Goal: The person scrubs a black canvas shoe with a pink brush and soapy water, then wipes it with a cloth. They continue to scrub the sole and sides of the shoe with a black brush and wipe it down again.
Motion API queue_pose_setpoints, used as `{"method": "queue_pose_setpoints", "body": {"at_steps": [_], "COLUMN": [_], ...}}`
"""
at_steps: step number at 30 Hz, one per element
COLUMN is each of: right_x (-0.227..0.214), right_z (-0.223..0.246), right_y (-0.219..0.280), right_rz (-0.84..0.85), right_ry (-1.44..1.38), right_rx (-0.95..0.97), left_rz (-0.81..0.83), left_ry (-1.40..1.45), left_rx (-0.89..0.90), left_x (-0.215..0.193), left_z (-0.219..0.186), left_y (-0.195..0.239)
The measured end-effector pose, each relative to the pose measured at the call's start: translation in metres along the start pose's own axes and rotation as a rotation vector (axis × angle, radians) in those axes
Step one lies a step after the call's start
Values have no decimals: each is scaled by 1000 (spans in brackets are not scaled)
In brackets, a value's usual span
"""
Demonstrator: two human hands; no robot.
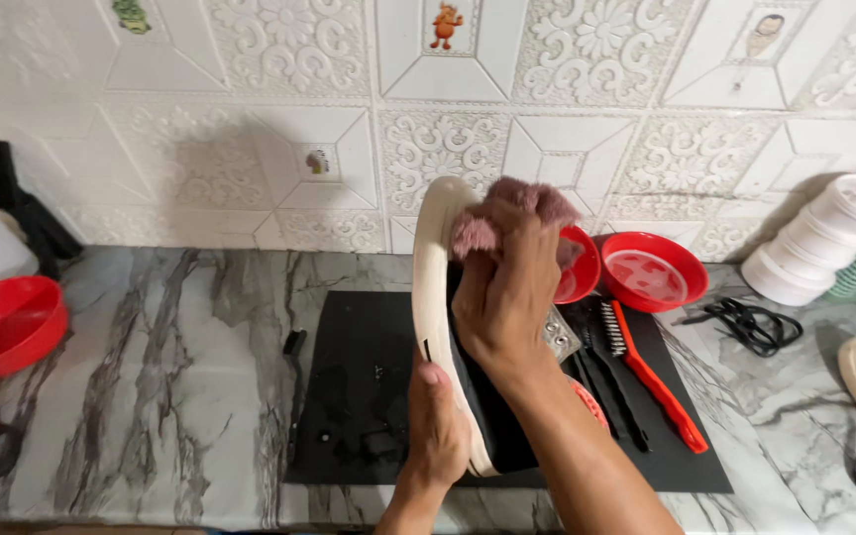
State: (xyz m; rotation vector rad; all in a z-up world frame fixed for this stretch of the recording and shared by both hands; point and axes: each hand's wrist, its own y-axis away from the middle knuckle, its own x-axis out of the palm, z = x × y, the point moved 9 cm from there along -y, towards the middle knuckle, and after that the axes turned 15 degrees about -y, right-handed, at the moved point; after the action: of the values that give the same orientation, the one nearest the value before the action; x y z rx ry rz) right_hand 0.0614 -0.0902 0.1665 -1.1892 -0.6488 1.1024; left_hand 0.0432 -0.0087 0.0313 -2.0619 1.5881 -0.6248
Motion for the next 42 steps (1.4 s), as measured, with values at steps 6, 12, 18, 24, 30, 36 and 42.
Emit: {"method": "queue_pose_setpoints", "body": {"at_steps": [6, 12, 18, 24, 30, 36, 42], "right_x": [-78, -160, -121, -16, 66, 107, 125], "right_z": [-62, -133, -145, -116, -150, -39, -36], "right_y": [-48, 5, 54, 100, 221, 199, 203], "right_rz": [-185, -375, -510, 331, 725, 863, 1270], "right_ry": [-152, -447, -640, -132, 582, 3, -125], "right_rx": [189, 552, 923, 544, 421, 151, -114], "left_rz": [77, -275, -346, -353, -419, -583, -593], "left_ry": [39, 197, 623, 592, 687, 610, 594], "left_rx": [-64, -715, -1010, -918, -741, -737, -727], "left_x": [2, -36, -53, -107, -143, -164, -162], "left_z": [14, 88, 16, 27, 18, 11, 8], "left_y": [19, 36, 5, 15, 14, 15, 14]}}
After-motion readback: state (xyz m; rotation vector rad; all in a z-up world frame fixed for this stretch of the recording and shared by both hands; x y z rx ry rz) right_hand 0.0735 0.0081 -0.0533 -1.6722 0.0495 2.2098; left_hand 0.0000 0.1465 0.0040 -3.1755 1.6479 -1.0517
